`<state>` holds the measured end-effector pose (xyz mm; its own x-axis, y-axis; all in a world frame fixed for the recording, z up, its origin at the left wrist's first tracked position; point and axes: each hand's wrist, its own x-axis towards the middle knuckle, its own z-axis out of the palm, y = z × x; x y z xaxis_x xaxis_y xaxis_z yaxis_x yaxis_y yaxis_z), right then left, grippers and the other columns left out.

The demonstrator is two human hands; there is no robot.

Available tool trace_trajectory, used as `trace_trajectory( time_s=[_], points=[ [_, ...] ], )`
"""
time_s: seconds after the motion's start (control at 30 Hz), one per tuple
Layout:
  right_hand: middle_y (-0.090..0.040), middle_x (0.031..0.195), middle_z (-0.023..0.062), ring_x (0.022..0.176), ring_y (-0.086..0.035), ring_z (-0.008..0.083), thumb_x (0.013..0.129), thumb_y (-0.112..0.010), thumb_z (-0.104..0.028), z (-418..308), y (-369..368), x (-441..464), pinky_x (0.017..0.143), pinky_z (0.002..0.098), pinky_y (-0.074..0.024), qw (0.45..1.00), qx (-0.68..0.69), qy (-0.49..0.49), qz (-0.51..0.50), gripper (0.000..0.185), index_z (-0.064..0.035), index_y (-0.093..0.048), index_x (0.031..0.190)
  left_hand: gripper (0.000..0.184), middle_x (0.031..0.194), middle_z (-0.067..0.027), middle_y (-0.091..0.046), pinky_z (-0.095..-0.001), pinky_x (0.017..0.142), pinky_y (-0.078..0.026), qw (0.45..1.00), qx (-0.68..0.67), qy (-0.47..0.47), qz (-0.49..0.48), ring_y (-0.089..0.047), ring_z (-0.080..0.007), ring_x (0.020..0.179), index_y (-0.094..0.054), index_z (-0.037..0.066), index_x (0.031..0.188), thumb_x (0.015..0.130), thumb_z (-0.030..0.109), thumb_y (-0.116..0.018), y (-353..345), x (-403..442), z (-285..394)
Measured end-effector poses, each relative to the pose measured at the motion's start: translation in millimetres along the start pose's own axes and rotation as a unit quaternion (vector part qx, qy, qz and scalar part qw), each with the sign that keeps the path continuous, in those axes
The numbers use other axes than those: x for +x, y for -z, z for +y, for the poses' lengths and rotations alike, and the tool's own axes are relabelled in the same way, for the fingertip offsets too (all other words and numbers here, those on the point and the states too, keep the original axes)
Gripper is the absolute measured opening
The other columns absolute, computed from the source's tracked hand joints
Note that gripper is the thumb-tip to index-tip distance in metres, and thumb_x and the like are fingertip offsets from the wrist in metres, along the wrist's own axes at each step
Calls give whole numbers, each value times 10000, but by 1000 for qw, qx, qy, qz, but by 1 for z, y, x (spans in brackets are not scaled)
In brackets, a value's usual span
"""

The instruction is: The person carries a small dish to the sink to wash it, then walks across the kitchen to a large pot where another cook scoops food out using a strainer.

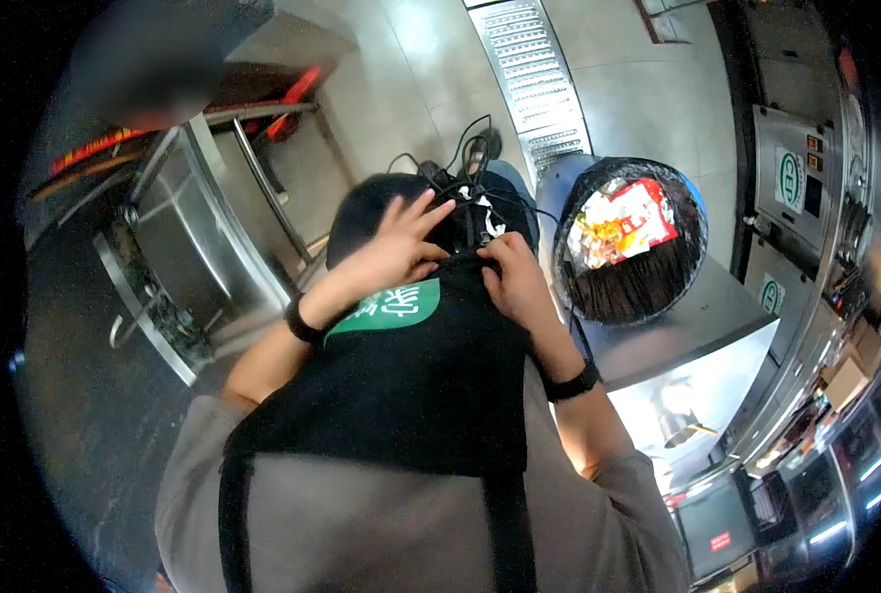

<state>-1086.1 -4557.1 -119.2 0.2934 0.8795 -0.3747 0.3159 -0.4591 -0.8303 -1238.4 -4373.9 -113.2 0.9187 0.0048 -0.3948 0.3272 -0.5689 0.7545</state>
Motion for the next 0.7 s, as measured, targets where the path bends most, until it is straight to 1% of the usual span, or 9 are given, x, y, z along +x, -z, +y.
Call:
trace_trajectory(
  time_s=[0.17,0.33,0.4,0.43,0.53,0.57,0.6,0.67,0.7],
  points=[
    [-503,1015,162,960,-546,353,722,-643,15,10,36,73,840,390,-461,1000,-16,21,5,259,-23,-580,970,245,1456,-155,-317,-607,1088,-160,999,24,-28,31,-181,-364,1395,-703,134,1006,765,135,-661,49,57,-26],
    [-506,1024,161,986,-546,355,735,-656,-13,17,94,163,850,388,-463,1000,2,14,9,303,-28,-587,1029,254,1428,-158,-354,-576,1091,-192,998,58,-8,19,-229,-354,1380,-682,115,1022,770,117,-650,126,136,-41],
    [-511,1039,139,1017,-532,320,741,-673,-26,21,120,183,882,358,-443,1000,7,-7,-23,326,-31,-596,1058,256,1405,-173,-392,-539,1079,-265,998,41,-2,48,-338,-360,1323,-682,103,996,740,95,-684,138,161,-40],
    [-514,1048,134,1012,-538,312,759,-671,-43,20,133,196,881,364,-447,999,-5,-10,-32,324,-36,-592,1073,247,1366,-184,-434,-479,1046,-330,997,52,-21,50,-417,-366,1254,-669,93,1000,753,96,-673,151,176,-45],
    [-516,1054,129,985,-551,294,790,-655,-60,18,165,227,859,348,-456,999,6,-21,-41,305,-37,-585,1086,216,1341,-184,-454,-440,1036,-354,999,-4,7,38,-442,-359,1230,-672,79,984,770,96,-650,184,207,-42],
    [-536,1013,162,948,-573,335,779,-658,-80,16,174,236,826,375,-477,999,28,-23,-25,291,-36,-571,1053,298,1298,-190,-484,-404,988,-405,999,-5,7,52,-478,-367,1180,-628,56,1062,766,82,-650,197,215,-38],
    [-536,1013,162,948,-573,335,779,-658,-80,17,182,247,826,375,-477,999,28,-21,-26,291,-36,-571,1053,298,1298,-190,-484,-404,988,-405,998,-4,8,54,-478,-367,1180,-628,56,1062,766,82,-650,204,222,-42],
    [-544,998,158,940,-580,299,808,-650,-103,23,198,270,814,362,-480,995,50,-72,-38,296,-36,-556,1081,402,1263,-185,-507,-402,969,-418,989,-42,57,132,-491,-358,1158,-560,37,1158,767,69,-647,218,234,-58],
    [-547,994,142,905,-589,258,834,-644,-123,24,207,283,793,350,-485,991,84,-97,-36,311,-42,-548,1119,469,1234,-177,-521,-399,956,-425,989,-45,101,100,-504,-347,1135,-499,25,1221,775,62,-636,232,239,-66]
  ],
)
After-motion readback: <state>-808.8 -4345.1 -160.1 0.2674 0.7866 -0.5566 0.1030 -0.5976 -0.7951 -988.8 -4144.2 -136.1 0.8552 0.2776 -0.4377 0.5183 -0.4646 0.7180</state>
